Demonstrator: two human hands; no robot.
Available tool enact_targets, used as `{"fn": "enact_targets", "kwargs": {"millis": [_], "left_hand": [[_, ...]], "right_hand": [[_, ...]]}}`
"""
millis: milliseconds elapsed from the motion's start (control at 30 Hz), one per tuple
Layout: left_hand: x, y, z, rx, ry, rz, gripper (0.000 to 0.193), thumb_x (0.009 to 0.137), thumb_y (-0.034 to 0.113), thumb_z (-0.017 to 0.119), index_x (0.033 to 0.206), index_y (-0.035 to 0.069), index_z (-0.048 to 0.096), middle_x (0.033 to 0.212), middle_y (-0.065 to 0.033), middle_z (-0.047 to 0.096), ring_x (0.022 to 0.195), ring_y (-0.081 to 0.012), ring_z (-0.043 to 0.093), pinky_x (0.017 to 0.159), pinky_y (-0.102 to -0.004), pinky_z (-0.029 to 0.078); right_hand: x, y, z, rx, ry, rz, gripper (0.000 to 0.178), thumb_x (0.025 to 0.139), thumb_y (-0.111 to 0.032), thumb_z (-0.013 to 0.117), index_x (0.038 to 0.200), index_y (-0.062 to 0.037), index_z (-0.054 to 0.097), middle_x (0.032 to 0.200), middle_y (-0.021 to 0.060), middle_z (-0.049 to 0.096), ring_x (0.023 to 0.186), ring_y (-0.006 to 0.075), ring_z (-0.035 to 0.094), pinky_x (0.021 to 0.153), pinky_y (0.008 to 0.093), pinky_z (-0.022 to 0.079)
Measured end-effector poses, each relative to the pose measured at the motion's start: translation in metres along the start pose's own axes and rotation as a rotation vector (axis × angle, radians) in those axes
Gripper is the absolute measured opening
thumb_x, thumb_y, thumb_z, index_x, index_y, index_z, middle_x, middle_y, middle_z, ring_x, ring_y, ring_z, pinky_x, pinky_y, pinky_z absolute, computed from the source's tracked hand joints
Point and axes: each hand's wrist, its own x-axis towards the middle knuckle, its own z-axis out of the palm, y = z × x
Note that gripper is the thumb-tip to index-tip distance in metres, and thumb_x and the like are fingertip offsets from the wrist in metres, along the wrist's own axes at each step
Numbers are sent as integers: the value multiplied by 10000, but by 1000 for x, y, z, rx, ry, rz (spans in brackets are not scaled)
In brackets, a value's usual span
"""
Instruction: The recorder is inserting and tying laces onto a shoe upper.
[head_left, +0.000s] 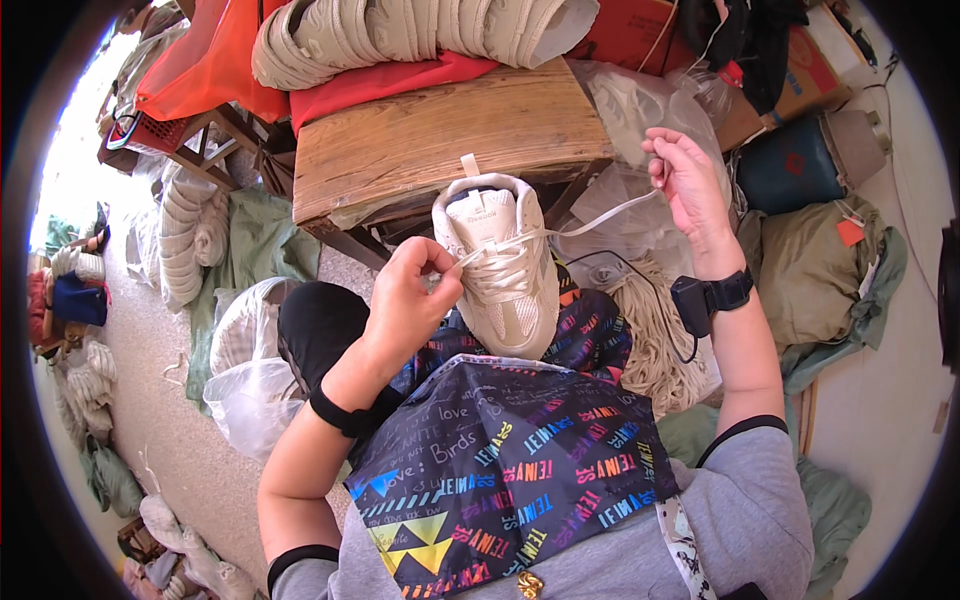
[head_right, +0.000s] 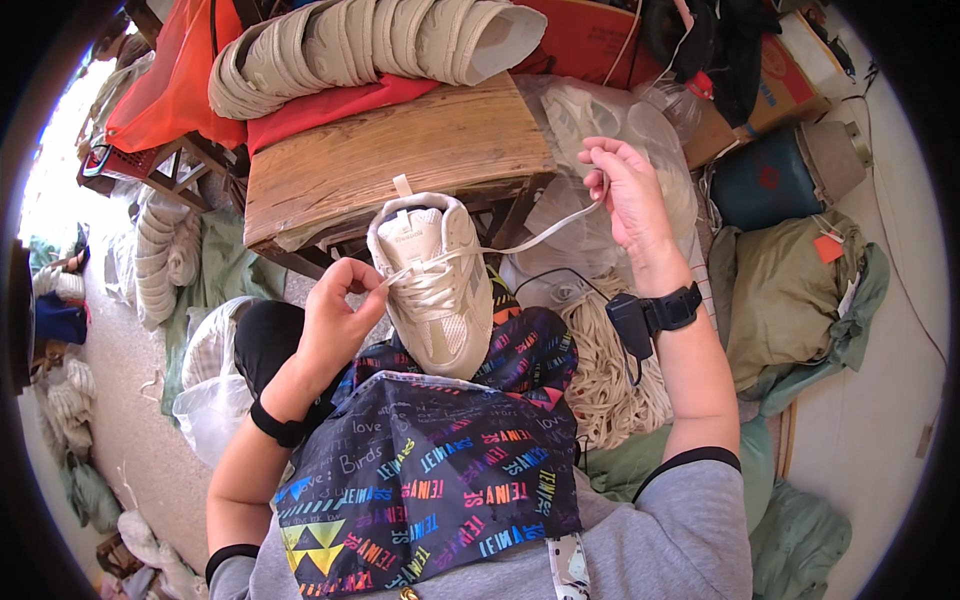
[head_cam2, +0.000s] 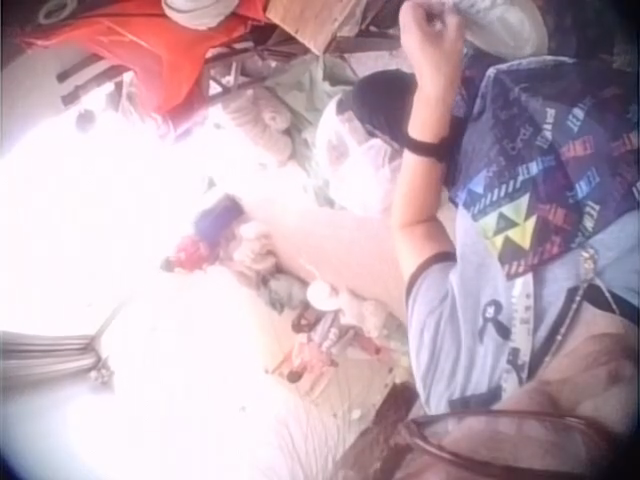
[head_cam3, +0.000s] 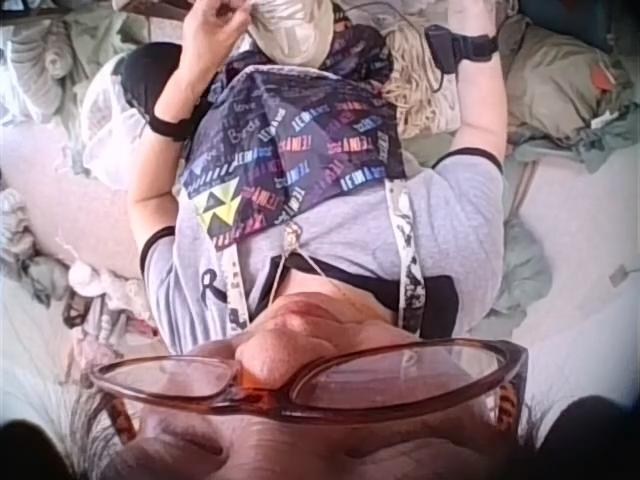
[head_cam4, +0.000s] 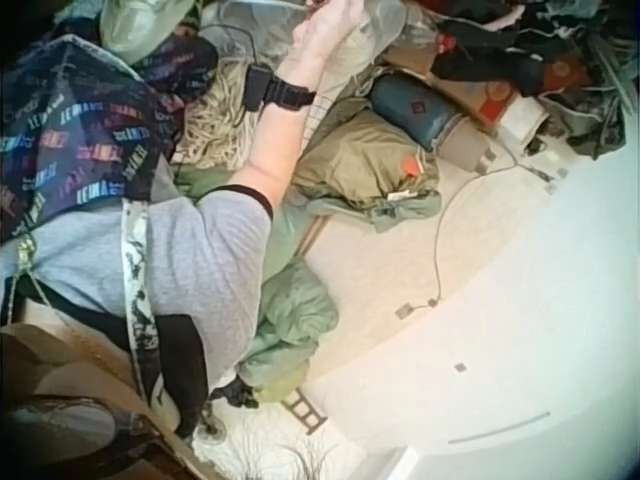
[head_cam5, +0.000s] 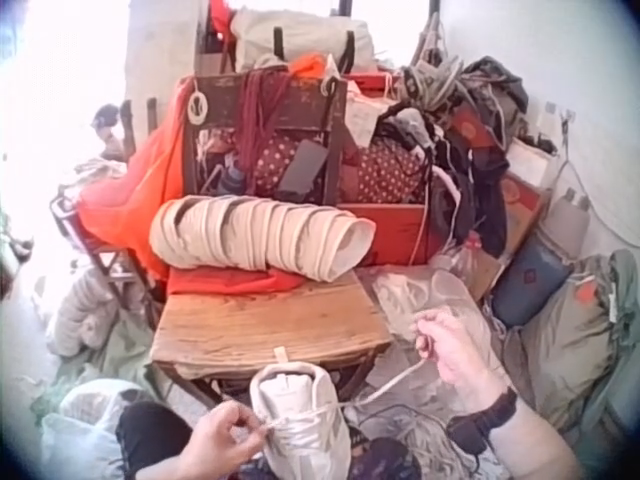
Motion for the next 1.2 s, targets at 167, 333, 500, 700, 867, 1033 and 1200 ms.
{"fn": "enact_targets", "kwargs": {"millis": [167,333,500,700,867,1033,1200], "left_hand": [[0,14,3,-66,80,-85,139,843,6,635,973,43,603,797,-40,526,716,-169,517,672,-321,443],[14,21,-3,595,59,450,201,775,110,724,955,89,637,856,-65,487,787,-264,523,697,-383,416],[12,15,8,324,4,265,92,833,106,686,788,43,637,802,-62,487,772,-232,520,688,-338,404],[-5,3,-4,-502,-179,-429,221,943,195,608,788,39,635,758,32,497,697,-85,478,645,-268,388],[-7,-31,-77,-1511,-19,-644,109,945,184,608,857,122,624,805,-1,597,715,-111,546,685,-279,463],[-39,-98,-185,-1950,474,-453,132,930,115,616,908,0,677,1305,-189,568,1253,-276,500,1024,-406,434],[-132,-224,-307,-1911,694,-90,192,946,64,593,1101,-49,585,990,-110,664,697,-109,538,684,-268,445]], "right_hand": [[-2,5,7,-71,-60,55,179,939,-111,592,1095,-26,617,918,33,667,642,42,558,543,187,413],[-3,9,3,-123,-52,80,169,940,-123,585,1080,-35,624,904,23,668,624,28,528,530,181,379],[1,13,-2,-178,-25,82,174,943,-126,575,1088,-43,625,897,17,667,612,24,511,531,180,371],[28,11,-49,-103,130,91,215,946,-122,563,1131,-25,613,885,45,664,571,34,479,432,169,324],[46,-14,-103,-22,414,-97,276,930,-94,571,1188,3,584,897,76,664,569,38,453,414,160,324],[52,-36,-169,206,646,-200,311,919,-32,511,1223,24,553,915,104,665,585,68,450,421,190,329],[43,-26,-150,21,628,-109,365,930,-65,518,1290,-5,505,1040,126,667,537,47,391,395,171,283]]}}
